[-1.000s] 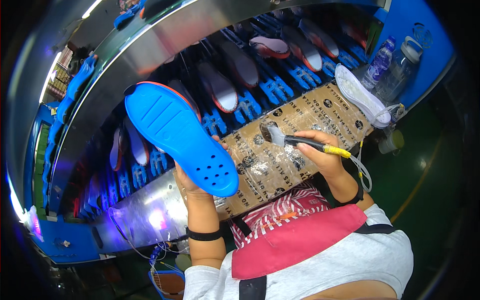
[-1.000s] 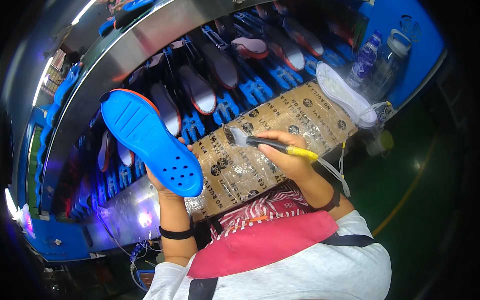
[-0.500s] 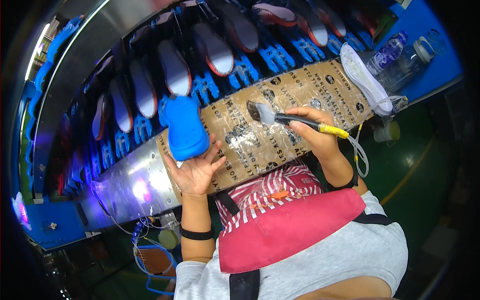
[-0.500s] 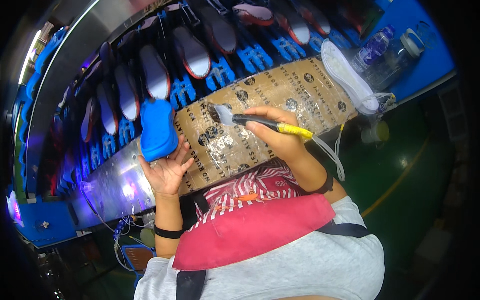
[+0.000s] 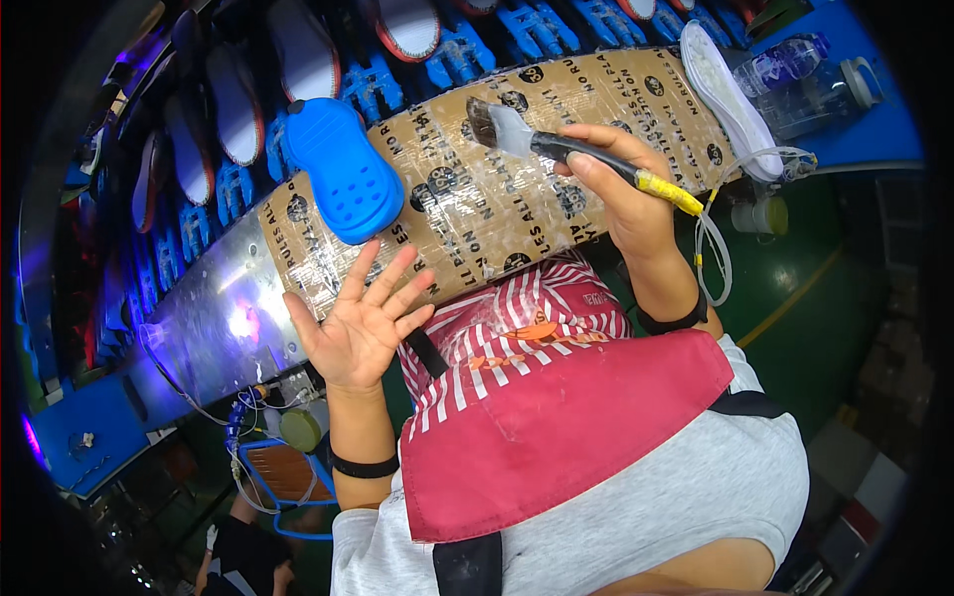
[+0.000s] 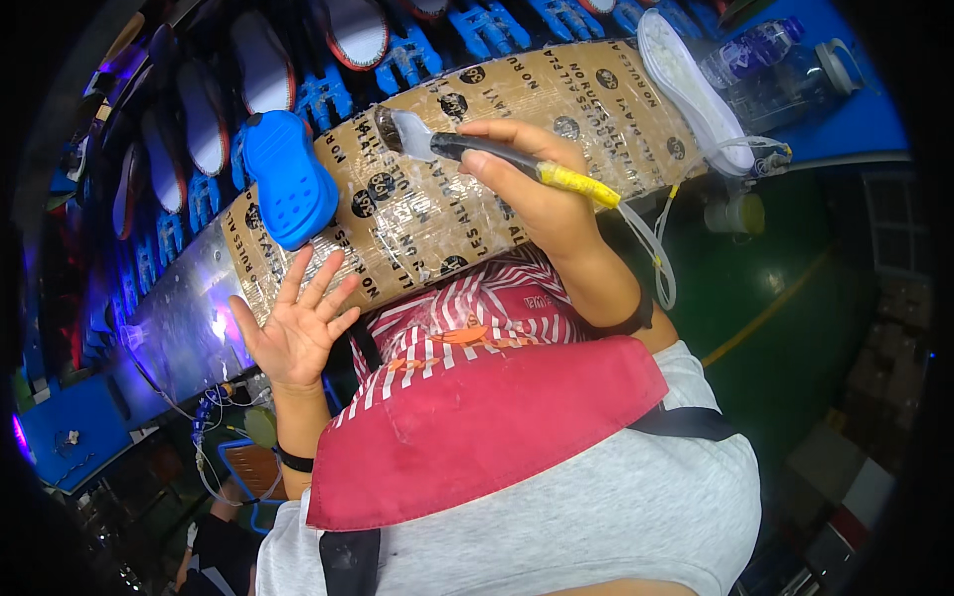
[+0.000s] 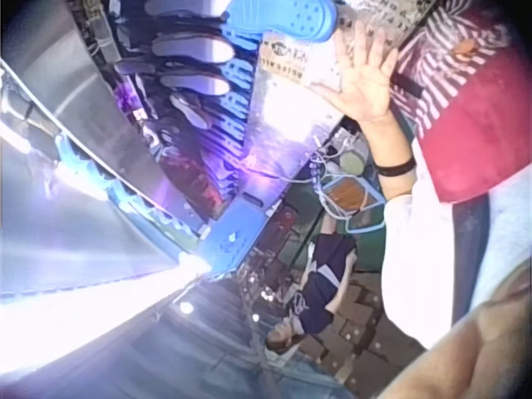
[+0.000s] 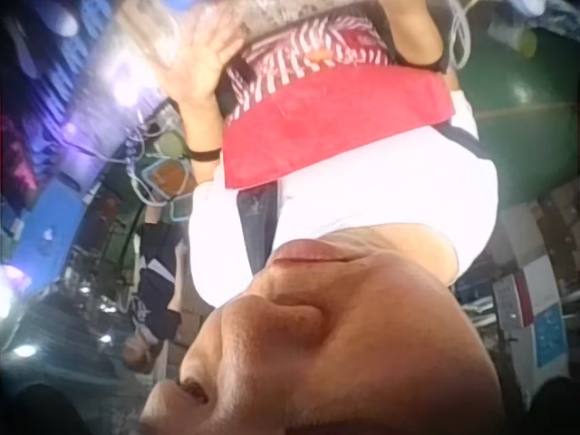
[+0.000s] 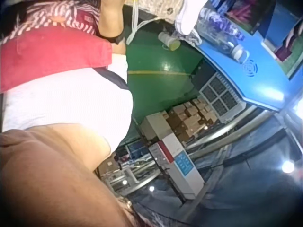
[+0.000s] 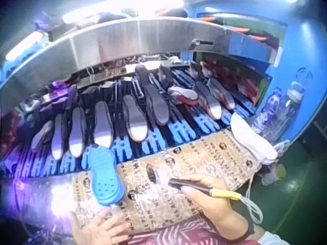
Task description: The person picks up a blue shoe sole from a rack, applies a substance to its surface with a brush, and places it back. This process is repeated with several more soles throughout the video.
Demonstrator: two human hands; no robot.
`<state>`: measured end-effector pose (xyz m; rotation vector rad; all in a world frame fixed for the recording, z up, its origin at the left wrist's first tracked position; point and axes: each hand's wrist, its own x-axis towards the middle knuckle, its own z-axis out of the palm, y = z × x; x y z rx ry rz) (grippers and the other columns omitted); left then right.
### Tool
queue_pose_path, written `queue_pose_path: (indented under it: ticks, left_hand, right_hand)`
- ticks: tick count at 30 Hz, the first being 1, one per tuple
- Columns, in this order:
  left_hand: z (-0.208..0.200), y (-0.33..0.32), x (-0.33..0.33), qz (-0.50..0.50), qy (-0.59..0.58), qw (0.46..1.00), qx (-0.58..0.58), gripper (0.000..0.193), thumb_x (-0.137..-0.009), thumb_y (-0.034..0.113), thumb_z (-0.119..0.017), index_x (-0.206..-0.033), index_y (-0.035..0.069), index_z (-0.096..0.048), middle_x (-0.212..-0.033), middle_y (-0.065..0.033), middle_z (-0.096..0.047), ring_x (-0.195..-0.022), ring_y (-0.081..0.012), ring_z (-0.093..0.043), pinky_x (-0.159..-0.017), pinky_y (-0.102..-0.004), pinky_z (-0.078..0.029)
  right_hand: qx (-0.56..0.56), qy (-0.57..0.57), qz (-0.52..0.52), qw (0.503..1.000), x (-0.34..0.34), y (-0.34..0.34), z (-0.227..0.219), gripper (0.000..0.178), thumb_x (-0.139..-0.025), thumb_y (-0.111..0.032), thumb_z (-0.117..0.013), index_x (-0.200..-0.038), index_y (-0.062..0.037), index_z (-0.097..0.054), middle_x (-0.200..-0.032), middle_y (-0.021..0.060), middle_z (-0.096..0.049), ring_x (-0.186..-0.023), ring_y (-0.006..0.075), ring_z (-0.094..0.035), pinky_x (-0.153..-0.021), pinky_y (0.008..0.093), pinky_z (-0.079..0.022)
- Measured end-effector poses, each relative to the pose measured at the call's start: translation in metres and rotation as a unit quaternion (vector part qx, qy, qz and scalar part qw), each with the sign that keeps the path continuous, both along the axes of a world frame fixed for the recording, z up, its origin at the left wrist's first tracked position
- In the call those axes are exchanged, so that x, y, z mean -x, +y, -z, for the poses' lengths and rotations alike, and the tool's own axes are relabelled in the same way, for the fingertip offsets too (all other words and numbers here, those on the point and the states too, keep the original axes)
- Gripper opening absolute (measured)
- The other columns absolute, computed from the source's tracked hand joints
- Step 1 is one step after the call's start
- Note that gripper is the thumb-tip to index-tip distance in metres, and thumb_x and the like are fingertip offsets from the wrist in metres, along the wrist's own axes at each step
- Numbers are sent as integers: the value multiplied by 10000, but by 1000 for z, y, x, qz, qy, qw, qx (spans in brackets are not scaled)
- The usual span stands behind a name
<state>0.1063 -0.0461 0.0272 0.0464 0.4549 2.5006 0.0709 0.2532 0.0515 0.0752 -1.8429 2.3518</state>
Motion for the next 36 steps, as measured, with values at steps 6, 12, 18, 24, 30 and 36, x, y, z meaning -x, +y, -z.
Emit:
queue_pose_path:
  ticks: [6,12,18,24,30,36]
  left_hand:
    - [-3,-3,-9,-27,-27,999,3,994,-796,760,-251,-1425,3,-107,-1445,-309,-86,-1337,-471,-96,-1038,-590,-198]
    - [4,-6,-15,-60,-2,996,59,733,-890,445,-414,-1412,-3,-161,-1329,-276,-316,-1240,-392,-325,-1009,-529,-311]
    - [18,-11,-13,-176,-165,954,178,579,-746,-72,-409,-1320,7,-389,-645,2,-375,-586,-120,-405,-767,-316,-486]
    - [13,-8,-6,-204,-242,899,303,384,-873,221,-410,-1209,39,-446,-741,-107,-582,-605,-199,-549,-515,-280,-430]
    - [14,5,7,-260,-126,819,496,418,-878,237,-490,-1234,41,-393,-1112,-141,-525,-978,-224,-557,-763,-342,-466]
    - [24,-33,39,-379,-56,681,623,411,-854,177,-508,-1223,38,-392,-1119,-86,-498,-913,-163,-521,-680,-303,-442]
  right_hand:
    - [-43,-19,7,999,-3,1,-1,290,-811,-47,-586,-1073,77,-569,-967,141,-631,-833,172,-630,-791,268,-488]
    - [-48,-11,-4,999,-2,0,0,274,-815,-57,-593,-1060,64,-585,-965,139,-630,-828,168,-631,-781,262,-486]
    - [-20,-10,-11,1000,1,-1,2,271,-799,-89,-648,-1051,6,-622,-908,56,-649,-800,78,-582,-710,198,-457]
    - [-49,-14,-17,999,-1,0,0,268,-807,-60,-606,-1048,58,-595,-939,128,-642,-829,150,-627,-767,235,-477]
    - [-30,-27,-26,999,-3,0,-1,278,-811,-56,-601,-1067,52,-583,-957,126,-642,-850,151,-621,-777,242,-474]
    - [-18,-43,-18,999,-5,3,3,266,-803,-81,-641,-1053,8,-617,-921,50,-642,-806,68,-571,-715,191,-449]
